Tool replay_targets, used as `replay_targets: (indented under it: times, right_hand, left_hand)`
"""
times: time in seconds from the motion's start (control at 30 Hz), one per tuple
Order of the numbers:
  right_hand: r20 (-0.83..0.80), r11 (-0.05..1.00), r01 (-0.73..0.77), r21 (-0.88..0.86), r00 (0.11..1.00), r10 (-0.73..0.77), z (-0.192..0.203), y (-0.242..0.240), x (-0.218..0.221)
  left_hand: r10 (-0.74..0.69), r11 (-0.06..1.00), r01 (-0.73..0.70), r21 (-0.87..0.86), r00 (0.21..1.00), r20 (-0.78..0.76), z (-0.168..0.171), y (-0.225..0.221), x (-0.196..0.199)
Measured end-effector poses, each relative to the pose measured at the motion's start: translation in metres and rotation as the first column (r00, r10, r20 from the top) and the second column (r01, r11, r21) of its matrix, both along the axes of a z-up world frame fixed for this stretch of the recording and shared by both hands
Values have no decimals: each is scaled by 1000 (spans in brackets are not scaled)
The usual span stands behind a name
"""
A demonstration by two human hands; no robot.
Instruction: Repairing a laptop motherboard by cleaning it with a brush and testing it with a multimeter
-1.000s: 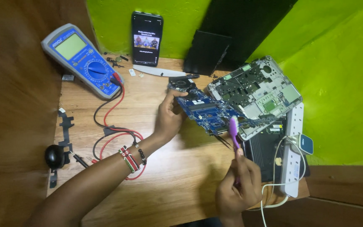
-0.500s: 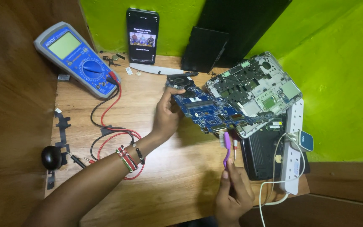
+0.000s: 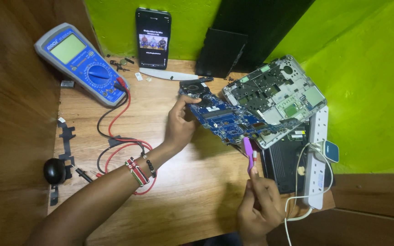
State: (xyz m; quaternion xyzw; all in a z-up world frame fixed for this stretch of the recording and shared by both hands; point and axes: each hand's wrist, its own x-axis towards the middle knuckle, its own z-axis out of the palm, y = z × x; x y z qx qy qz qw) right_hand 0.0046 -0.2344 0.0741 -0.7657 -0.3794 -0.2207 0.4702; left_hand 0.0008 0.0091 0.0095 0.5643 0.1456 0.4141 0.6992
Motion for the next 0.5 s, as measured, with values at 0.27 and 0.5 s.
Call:
replay_targets:
  times: [0.27, 0.5]
  right_hand:
    - [-48, 1000, -11, -4, 999, 11, 12, -3, -8]
    - [55, 998, 58, 8, 997, -58, 15, -3, -1]
  left_hand:
    - [9, 998, -6, 66, 999, -42, -3, 0, -1]
    - [9, 1000, -9, 7, 997, -78, -5, 0, 0]
